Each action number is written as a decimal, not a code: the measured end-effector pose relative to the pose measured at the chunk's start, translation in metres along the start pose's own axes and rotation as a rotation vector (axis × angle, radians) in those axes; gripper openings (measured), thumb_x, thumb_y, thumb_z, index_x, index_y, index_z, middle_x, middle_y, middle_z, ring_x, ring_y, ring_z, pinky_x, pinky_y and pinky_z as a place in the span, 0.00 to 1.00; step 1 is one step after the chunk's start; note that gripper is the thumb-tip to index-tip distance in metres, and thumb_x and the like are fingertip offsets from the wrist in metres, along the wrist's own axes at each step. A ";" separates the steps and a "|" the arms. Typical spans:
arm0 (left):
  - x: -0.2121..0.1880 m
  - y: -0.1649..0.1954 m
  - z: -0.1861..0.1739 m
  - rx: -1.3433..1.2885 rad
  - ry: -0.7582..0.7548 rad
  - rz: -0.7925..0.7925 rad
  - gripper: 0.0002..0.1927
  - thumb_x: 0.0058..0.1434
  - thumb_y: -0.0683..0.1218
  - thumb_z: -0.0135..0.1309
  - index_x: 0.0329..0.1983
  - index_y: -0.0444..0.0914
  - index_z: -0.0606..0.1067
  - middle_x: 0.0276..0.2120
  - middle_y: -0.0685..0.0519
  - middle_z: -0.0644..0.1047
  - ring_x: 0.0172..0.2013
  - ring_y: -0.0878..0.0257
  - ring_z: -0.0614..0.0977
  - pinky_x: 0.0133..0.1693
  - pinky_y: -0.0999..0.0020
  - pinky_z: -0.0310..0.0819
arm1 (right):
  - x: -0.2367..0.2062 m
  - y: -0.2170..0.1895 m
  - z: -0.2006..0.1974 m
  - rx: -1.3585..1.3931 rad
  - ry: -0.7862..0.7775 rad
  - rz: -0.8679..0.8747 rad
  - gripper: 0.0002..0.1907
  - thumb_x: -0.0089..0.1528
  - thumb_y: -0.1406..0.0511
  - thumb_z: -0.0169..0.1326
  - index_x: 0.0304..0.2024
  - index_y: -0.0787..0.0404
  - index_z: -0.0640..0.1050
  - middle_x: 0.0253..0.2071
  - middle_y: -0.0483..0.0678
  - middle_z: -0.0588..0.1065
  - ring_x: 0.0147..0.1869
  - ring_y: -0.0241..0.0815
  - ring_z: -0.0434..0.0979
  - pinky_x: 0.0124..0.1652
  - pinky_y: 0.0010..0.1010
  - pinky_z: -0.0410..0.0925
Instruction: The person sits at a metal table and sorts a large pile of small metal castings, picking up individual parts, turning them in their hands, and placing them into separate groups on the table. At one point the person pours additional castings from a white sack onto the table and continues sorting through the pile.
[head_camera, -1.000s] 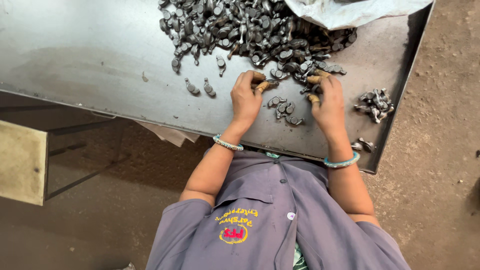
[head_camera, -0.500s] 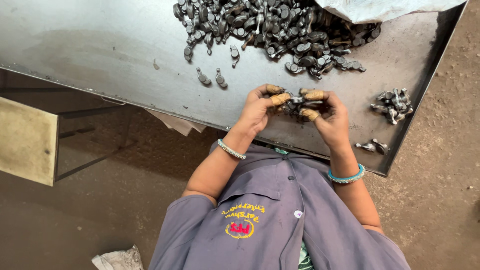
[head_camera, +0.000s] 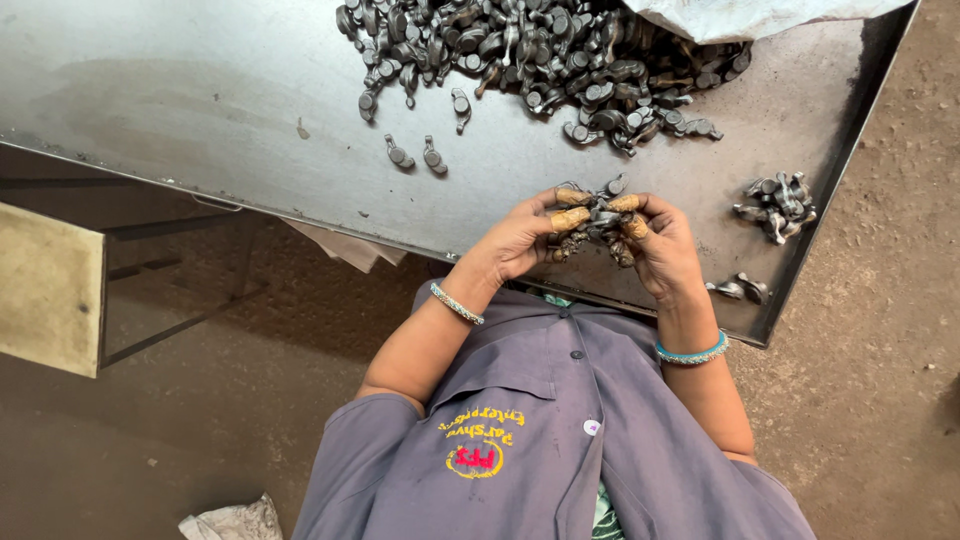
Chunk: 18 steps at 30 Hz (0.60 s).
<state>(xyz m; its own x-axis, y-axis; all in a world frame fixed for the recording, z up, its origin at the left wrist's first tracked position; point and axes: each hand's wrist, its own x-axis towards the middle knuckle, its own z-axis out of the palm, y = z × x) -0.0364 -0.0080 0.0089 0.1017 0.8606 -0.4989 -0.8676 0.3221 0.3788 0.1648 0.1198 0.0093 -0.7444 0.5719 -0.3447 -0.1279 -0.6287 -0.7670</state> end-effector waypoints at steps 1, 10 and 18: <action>0.000 0.000 0.000 0.019 0.015 0.003 0.16 0.64 0.42 0.58 0.56 0.42 0.74 0.40 0.57 0.81 0.35 0.70 0.82 0.33 0.71 0.79 | 0.000 0.001 -0.001 0.018 -0.013 0.006 0.16 0.63 0.64 0.62 0.49 0.67 0.77 0.38 0.47 0.79 0.35 0.32 0.77 0.33 0.21 0.70; -0.009 -0.001 0.020 0.853 0.343 0.451 0.24 0.58 0.47 0.69 0.55 0.37 0.75 0.28 0.55 0.75 0.25 0.68 0.74 0.27 0.70 0.70 | 0.005 -0.046 0.002 -0.356 -0.104 0.082 0.12 0.62 0.72 0.65 0.41 0.67 0.74 0.34 0.48 0.76 0.33 0.37 0.76 0.31 0.23 0.68; -0.023 0.000 0.029 1.380 0.603 0.716 0.38 0.41 0.48 0.76 0.55 0.40 0.71 0.47 0.43 0.68 0.42 0.42 0.78 0.41 0.50 0.76 | 0.012 -0.069 0.046 -0.919 0.145 -0.461 0.25 0.50 0.76 0.69 0.49 0.62 0.76 0.45 0.57 0.77 0.47 0.48 0.77 0.47 0.36 0.73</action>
<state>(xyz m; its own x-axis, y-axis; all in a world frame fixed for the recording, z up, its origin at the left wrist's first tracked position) -0.0243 -0.0162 0.0432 -0.5746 0.8182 -0.0174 0.4328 0.3218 0.8421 0.1342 0.1459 0.0831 -0.6562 0.7512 0.0716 0.2143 0.2764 -0.9368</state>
